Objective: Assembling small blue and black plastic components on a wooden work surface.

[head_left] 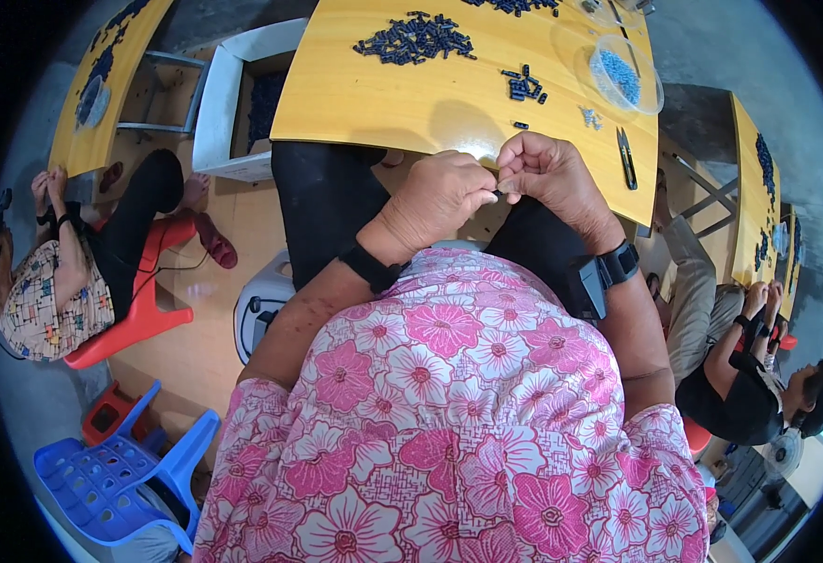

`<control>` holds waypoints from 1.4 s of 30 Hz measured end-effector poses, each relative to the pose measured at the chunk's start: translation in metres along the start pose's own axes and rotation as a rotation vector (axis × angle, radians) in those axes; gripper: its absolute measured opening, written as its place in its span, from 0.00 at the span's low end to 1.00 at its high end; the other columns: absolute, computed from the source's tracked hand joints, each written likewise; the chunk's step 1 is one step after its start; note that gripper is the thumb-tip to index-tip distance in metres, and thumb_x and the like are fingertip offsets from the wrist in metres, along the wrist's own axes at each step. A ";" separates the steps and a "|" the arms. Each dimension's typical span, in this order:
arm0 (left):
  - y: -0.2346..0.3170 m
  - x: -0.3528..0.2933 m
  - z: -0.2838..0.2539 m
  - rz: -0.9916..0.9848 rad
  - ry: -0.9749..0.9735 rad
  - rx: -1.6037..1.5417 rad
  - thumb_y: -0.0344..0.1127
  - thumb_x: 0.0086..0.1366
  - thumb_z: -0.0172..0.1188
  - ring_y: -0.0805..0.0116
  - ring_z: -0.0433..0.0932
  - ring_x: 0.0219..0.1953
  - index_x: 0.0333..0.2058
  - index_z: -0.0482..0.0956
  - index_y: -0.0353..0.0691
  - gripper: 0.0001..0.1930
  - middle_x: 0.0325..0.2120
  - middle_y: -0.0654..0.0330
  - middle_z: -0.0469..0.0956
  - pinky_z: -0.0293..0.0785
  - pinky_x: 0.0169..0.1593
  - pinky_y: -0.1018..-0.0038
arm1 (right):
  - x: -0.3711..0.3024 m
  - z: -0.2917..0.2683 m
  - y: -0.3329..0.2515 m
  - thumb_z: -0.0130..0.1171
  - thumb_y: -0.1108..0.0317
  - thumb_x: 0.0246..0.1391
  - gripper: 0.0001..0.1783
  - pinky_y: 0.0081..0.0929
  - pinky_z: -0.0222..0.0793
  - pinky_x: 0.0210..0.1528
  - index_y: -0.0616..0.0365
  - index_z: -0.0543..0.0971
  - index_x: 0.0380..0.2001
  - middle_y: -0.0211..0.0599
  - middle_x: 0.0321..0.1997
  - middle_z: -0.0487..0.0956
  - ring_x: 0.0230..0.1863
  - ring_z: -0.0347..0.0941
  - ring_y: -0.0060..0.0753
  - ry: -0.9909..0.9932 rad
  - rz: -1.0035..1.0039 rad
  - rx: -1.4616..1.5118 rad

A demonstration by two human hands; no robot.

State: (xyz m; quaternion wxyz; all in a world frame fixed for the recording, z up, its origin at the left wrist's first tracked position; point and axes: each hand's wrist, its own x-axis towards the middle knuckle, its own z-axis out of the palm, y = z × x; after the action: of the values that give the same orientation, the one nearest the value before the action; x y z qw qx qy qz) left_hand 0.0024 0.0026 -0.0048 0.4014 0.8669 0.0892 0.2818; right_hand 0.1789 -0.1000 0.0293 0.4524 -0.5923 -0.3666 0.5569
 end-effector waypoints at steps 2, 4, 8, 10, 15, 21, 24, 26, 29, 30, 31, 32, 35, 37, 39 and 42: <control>-0.003 -0.002 0.003 -0.090 0.005 -0.051 0.28 0.51 0.64 0.59 0.77 0.26 0.29 0.81 0.38 0.05 0.22 0.56 0.77 0.73 0.31 0.70 | 0.001 0.003 -0.002 0.59 0.83 0.50 0.10 0.16 0.72 0.34 0.62 0.75 0.36 0.29 0.30 0.77 0.30 0.74 0.18 0.006 0.002 -0.023; 0.000 -0.002 0.004 -0.174 0.024 -0.132 0.28 0.52 0.64 0.61 0.77 0.25 0.28 0.81 0.38 0.04 0.22 0.56 0.77 0.73 0.31 0.71 | 0.001 0.004 0.005 0.58 0.84 0.50 0.10 0.17 0.71 0.34 0.61 0.76 0.35 0.29 0.31 0.78 0.31 0.74 0.17 0.042 -0.051 0.036; 0.003 0.001 0.003 -0.354 0.043 -0.269 0.28 0.53 0.65 0.69 0.77 0.24 0.28 0.82 0.36 0.04 0.22 0.58 0.79 0.72 0.30 0.76 | -0.001 0.014 0.014 0.58 0.83 0.50 0.08 0.17 0.71 0.37 0.60 0.77 0.33 0.27 0.32 0.78 0.34 0.73 0.17 0.179 -0.155 0.161; 0.002 0.001 0.004 -0.351 0.052 -0.275 0.28 0.54 0.65 0.71 0.77 0.24 0.29 0.82 0.36 0.04 0.22 0.58 0.79 0.72 0.30 0.76 | -0.001 0.017 0.018 0.58 0.82 0.50 0.07 0.17 0.70 0.38 0.59 0.76 0.33 0.27 0.32 0.78 0.34 0.73 0.17 0.205 -0.158 0.197; 0.002 0.002 0.005 -0.383 0.059 -0.298 0.28 0.54 0.66 0.74 0.77 0.25 0.30 0.82 0.35 0.05 0.23 0.59 0.80 0.73 0.31 0.78 | -0.002 0.015 0.021 0.57 0.81 0.51 0.08 0.19 0.70 0.42 0.59 0.78 0.34 0.26 0.32 0.78 0.35 0.73 0.18 0.242 -0.150 0.193; 0.002 0.003 0.003 -0.401 0.066 -0.289 0.29 0.55 0.66 0.74 0.78 0.26 0.31 0.83 0.35 0.06 0.24 0.59 0.80 0.73 0.32 0.79 | -0.002 0.014 0.010 0.57 0.81 0.51 0.11 0.22 0.70 0.46 0.59 0.83 0.37 0.30 0.34 0.79 0.37 0.75 0.23 0.201 -0.238 -0.167; 0.001 0.005 0.002 -0.417 0.042 -0.281 0.28 0.55 0.66 0.75 0.77 0.26 0.31 0.83 0.34 0.06 0.24 0.59 0.80 0.73 0.32 0.79 | -0.001 0.012 0.009 0.57 0.81 0.51 0.10 0.22 0.70 0.46 0.60 0.83 0.37 0.33 0.35 0.79 0.37 0.75 0.24 0.188 -0.277 -0.287; 0.001 0.005 0.002 -0.449 0.041 -0.296 0.28 0.55 0.66 0.76 0.77 0.26 0.31 0.83 0.34 0.06 0.24 0.59 0.80 0.73 0.32 0.79 | -0.001 0.011 0.008 0.58 0.80 0.52 0.09 0.21 0.70 0.44 0.60 0.83 0.36 0.33 0.34 0.79 0.37 0.75 0.23 0.177 -0.246 -0.234; 0.002 0.005 0.002 -0.456 0.047 -0.300 0.28 0.55 0.66 0.76 0.77 0.26 0.31 0.83 0.34 0.05 0.24 0.60 0.80 0.73 0.32 0.79 | -0.001 0.012 0.012 0.57 0.80 0.53 0.08 0.21 0.71 0.43 0.62 0.83 0.35 0.33 0.34 0.79 0.37 0.75 0.22 0.188 -0.242 -0.167; 0.002 0.006 0.002 -0.455 0.048 -0.300 0.28 0.55 0.66 0.76 0.77 0.26 0.31 0.83 0.34 0.05 0.24 0.60 0.80 0.73 0.32 0.79 | 0.000 0.011 0.013 0.57 0.80 0.53 0.08 0.21 0.71 0.43 0.62 0.83 0.35 0.33 0.34 0.79 0.37 0.75 0.22 0.188 -0.243 -0.169; 0.002 0.007 0.002 -0.454 0.053 -0.302 0.28 0.55 0.66 0.76 0.77 0.26 0.31 0.83 0.34 0.05 0.24 0.60 0.80 0.73 0.33 0.79 | 0.000 0.010 0.015 0.57 0.80 0.53 0.07 0.21 0.71 0.43 0.63 0.82 0.34 0.32 0.34 0.78 0.37 0.75 0.22 0.196 -0.239 -0.138; 0.002 0.008 0.003 -0.453 0.059 -0.303 0.28 0.55 0.66 0.76 0.77 0.26 0.31 0.83 0.34 0.05 0.24 0.60 0.80 0.73 0.33 0.79 | 0.001 0.009 0.016 0.57 0.80 0.53 0.06 0.21 0.70 0.43 0.64 0.81 0.34 0.32 0.34 0.78 0.36 0.74 0.22 0.203 -0.236 -0.107; 0.002 0.005 0.003 -0.466 0.045 -0.324 0.28 0.56 0.66 0.77 0.77 0.27 0.31 0.83 0.34 0.05 0.24 0.61 0.80 0.73 0.33 0.80 | -0.002 0.013 0.017 0.56 0.80 0.54 0.05 0.20 0.70 0.43 0.65 0.80 0.33 0.31 0.34 0.77 0.36 0.74 0.21 0.210 -0.207 -0.141; -0.002 0.004 0.005 -0.446 0.062 -0.336 0.29 0.56 0.66 0.77 0.77 0.27 0.31 0.83 0.34 0.05 0.24 0.61 0.81 0.73 0.33 0.80 | -0.002 0.013 0.017 0.56 0.80 0.54 0.05 0.19 0.69 0.43 0.65 0.79 0.34 0.31 0.33 0.77 0.36 0.73 0.21 0.203 -0.232 -0.119; -0.003 0.004 0.005 -0.427 0.076 -0.349 0.29 0.56 0.66 0.77 0.77 0.27 0.31 0.83 0.34 0.06 0.25 0.61 0.81 0.73 0.33 0.80 | -0.001 0.013 0.020 0.56 0.80 0.54 0.05 0.19 0.69 0.42 0.64 0.79 0.34 0.31 0.33 0.77 0.36 0.73 0.20 0.198 -0.255 -0.095; -0.001 0.003 0.004 -0.464 0.063 -0.351 0.29 0.56 0.65 0.78 0.77 0.27 0.32 0.83 0.34 0.06 0.25 0.61 0.81 0.73 0.33 0.80 | -0.001 0.013 0.023 0.56 0.81 0.53 0.07 0.19 0.69 0.42 0.63 0.79 0.35 0.31 0.33 0.76 0.35 0.73 0.21 0.214 -0.272 -0.157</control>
State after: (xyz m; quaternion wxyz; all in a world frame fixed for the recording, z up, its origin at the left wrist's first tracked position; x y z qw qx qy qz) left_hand 0.0077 0.0019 -0.0065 0.5958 0.7316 0.2474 0.2205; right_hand 0.1645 -0.1072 0.0080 0.5122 -0.6266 -0.4354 0.3942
